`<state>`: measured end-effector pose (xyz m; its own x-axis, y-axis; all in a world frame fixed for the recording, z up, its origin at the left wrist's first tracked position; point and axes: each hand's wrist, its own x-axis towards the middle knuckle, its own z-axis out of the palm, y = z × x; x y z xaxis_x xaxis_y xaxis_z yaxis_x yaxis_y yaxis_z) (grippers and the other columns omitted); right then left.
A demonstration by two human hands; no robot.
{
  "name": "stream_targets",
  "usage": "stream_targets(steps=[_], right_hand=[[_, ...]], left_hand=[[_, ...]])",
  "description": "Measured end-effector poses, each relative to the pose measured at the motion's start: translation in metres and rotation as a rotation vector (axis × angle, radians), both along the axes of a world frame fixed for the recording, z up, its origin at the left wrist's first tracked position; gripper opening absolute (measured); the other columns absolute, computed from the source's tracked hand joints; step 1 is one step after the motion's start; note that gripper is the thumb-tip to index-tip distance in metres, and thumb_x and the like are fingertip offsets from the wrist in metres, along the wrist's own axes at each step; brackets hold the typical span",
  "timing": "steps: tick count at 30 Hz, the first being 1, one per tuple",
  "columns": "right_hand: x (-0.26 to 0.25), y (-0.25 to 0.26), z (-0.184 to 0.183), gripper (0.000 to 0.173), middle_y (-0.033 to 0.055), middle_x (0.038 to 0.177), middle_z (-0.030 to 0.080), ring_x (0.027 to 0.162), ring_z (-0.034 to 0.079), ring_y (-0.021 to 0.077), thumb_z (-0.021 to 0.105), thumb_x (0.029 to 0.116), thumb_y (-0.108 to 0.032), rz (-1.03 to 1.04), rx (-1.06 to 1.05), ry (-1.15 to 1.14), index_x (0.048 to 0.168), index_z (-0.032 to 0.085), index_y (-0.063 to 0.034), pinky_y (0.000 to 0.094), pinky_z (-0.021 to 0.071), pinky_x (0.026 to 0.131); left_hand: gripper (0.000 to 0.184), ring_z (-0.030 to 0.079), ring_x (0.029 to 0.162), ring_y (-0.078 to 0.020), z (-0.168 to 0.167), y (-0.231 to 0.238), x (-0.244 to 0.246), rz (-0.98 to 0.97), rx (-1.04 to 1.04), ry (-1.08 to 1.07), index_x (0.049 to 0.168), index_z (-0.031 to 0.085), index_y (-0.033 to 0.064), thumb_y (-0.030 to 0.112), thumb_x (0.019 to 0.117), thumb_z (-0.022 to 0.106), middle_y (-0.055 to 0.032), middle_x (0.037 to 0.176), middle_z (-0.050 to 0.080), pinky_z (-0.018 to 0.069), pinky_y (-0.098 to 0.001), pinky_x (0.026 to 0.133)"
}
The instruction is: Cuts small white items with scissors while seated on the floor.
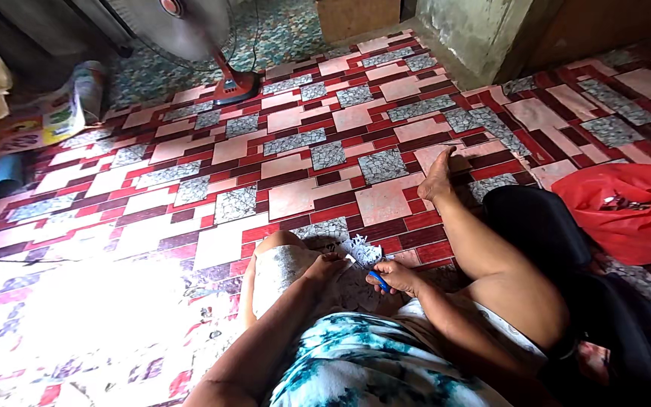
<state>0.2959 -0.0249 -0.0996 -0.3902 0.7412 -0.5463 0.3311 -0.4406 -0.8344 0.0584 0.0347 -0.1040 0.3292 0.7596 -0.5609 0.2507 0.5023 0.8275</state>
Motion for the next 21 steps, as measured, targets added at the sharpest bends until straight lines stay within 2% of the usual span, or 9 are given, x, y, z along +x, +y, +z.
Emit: stream_targets(steps=[4,9,13,15,17,19,21], right_hand=[[-0.0024,-0.0007,-0.0004,0.035,0.0,0.082,0.067,0.063,0.058,0.0047,0.068,0.0999,-0.033,-0.01,0.03,0.002,0.118,0.063,-0.0034,0.0213,0.0436,0.055],[-0.0024,-0.0007,-0.0026,0.033,-0.0008,0.079,0.066,0.061,0.057,0.0035,0.069,0.0989,-0.03,-0.028,0.038,0.02,0.116,0.063,-0.0027,0.0195,0.044,0.054],[-0.0041,-0.0024,0.0016,0.03,0.0025,0.083,0.066,0.063,0.059,0.0043,0.073,0.0954,-0.014,-0.091,0.063,0.044,0.117,0.062,0.0038,0.0204,0.0513,0.061],[-0.0021,-0.0021,0.0022,0.029,0.0031,0.084,0.066,0.064,0.06,0.0048,0.073,0.0948,-0.012,-0.114,0.066,0.056,0.116,0.062,0.0044,0.0206,0.0526,0.062],[0.0008,-0.0012,0.0015,0.029,0.0018,0.082,0.066,0.063,0.06,0.005,0.071,0.0974,-0.018,-0.104,0.046,0.046,0.116,0.062,0.0017,0.0205,0.0512,0.059],[0.0024,-0.001,0.0016,0.03,-0.0008,0.079,0.066,0.061,0.058,0.0044,0.067,0.1008,-0.03,-0.052,0.011,0.013,0.115,0.063,-0.004,0.0202,0.0444,0.054],[0.0019,-0.001,0.002,0.032,-0.0011,0.08,0.067,0.063,0.058,0.0047,0.064,0.1018,-0.035,-0.003,-0.003,0.006,0.116,0.062,-0.0054,0.0208,0.0433,0.054]], left_hand=[[0.008,0.062,0.069,-0.0086,0.0001,-0.0004,0.0006,-0.041,0.025,0.035,0.103,0.062,0.0018,0.01,0.1018,0.063,-0.0024,0.085,0.063,0.055,-0.026,0.066],[0.008,0.06,0.064,-0.0078,0.0016,-0.0007,0.0008,-0.062,0.017,0.037,0.103,0.062,0.002,0.01,0.1022,0.062,-0.0016,0.081,0.063,0.0536,-0.024,0.06],[0.008,0.06,0.063,-0.0078,0.0056,-0.0022,0.0025,-0.038,-0.004,0.04,0.103,0.061,0.0017,0.01,0.1029,0.061,-0.002,0.081,0.063,0.053,-0.0234,0.059],[0.008,0.06,0.063,-0.0078,0.0057,-0.0021,0.0026,-0.029,-0.002,0.031,0.103,0.061,0.002,0.01,0.1029,0.061,-0.0019,0.081,0.063,0.0527,-0.0234,0.059],[0.007,0.06,0.063,-0.0082,0.0055,-0.0022,0.0018,-0.016,-0.001,0.019,0.103,0.061,0.0024,0.01,0.1029,0.061,-0.002,0.081,0.063,0.0529,-0.0237,0.059],[0.007,0.059,0.062,-0.0084,0.0052,-0.0019,0.0014,-0.01,0.0,0.02,0.102,0.061,0.0025,0.01,0.1029,0.061,-0.002,0.08,0.062,0.0529,-0.024,0.059],[0.007,0.059,0.062,-0.0085,0.0045,-0.0017,0.0012,-0.006,0.001,0.016,0.101,0.061,0.0025,0.01,0.1029,0.061,-0.0019,0.079,0.062,0.0526,-0.024,0.058]])
